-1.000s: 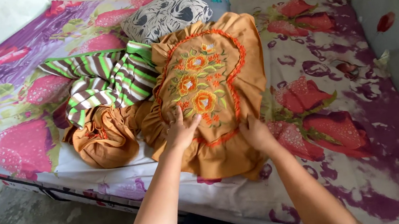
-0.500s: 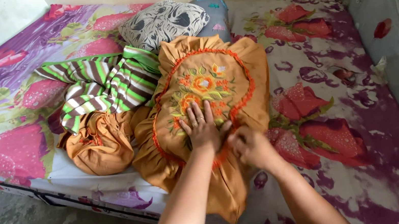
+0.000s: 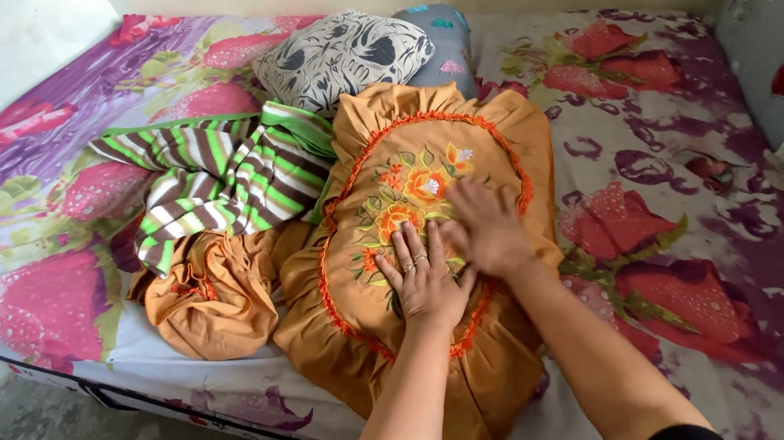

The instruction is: Smoothing out and folding decorative pillow covers and striped fabric on a bed.

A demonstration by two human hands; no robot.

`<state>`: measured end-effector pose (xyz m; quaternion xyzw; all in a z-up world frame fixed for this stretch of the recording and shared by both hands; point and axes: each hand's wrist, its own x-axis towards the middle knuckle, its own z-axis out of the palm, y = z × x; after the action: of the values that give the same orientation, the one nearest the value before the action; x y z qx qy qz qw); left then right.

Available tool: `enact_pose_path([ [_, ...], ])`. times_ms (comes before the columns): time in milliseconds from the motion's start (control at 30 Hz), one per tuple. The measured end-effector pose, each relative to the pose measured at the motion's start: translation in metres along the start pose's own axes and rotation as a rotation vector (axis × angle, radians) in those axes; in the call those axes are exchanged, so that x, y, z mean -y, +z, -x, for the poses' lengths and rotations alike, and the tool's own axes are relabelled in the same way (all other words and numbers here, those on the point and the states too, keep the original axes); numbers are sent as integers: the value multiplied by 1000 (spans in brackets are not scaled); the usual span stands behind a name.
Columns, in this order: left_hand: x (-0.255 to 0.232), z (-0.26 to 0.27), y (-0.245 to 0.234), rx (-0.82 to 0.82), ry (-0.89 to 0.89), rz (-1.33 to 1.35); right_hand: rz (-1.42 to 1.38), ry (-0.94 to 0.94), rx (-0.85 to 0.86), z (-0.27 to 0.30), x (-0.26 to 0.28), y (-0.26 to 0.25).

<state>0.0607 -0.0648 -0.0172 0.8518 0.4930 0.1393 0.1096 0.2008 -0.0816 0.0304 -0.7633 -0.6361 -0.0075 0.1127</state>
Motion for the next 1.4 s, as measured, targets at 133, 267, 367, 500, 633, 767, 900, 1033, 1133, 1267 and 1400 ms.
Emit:
enact_pose_path([
  [133, 3, -1, 8, -22, 10, 3, -87, 246, 12, -24, -23, 4],
  [267, 10, -8, 33, -104, 34, -46, 40, 294, -204, -37, -29, 39],
  [367, 13, -11, 44, -145, 39, -203, 27, 67, -246, -40, -17, 46],
  [500, 19, -15, 64, -233, 70, -148, 27, -9, -56, -45, -5, 17],
  [633, 17, -13, 51, -230, 86, 27, -21, 170, -108, -61, -49, 33],
  [767, 17, -10, 63, -340, 136, 51, -197, 534, -84, -46, -34, 4],
  [900, 20, 1, 49, -349, 200, 16, -345, 744, -59, -43, -37, 9],
  [1033, 30, 18, -3, -71, 111, 7, -391, 726, -132, -44, -82, 47],
  [1133, 44, 23, -32, 126, -36, 41, -423, 712, -213, -41, -111, 77],
  [1267, 47, 33, -103, 330, -306, 87, -393, 591, -283, -27, -118, 78],
  [1400, 80, 41, -129, 428, -638, 307, -341, 540, -179, -4, -111, 58],
])
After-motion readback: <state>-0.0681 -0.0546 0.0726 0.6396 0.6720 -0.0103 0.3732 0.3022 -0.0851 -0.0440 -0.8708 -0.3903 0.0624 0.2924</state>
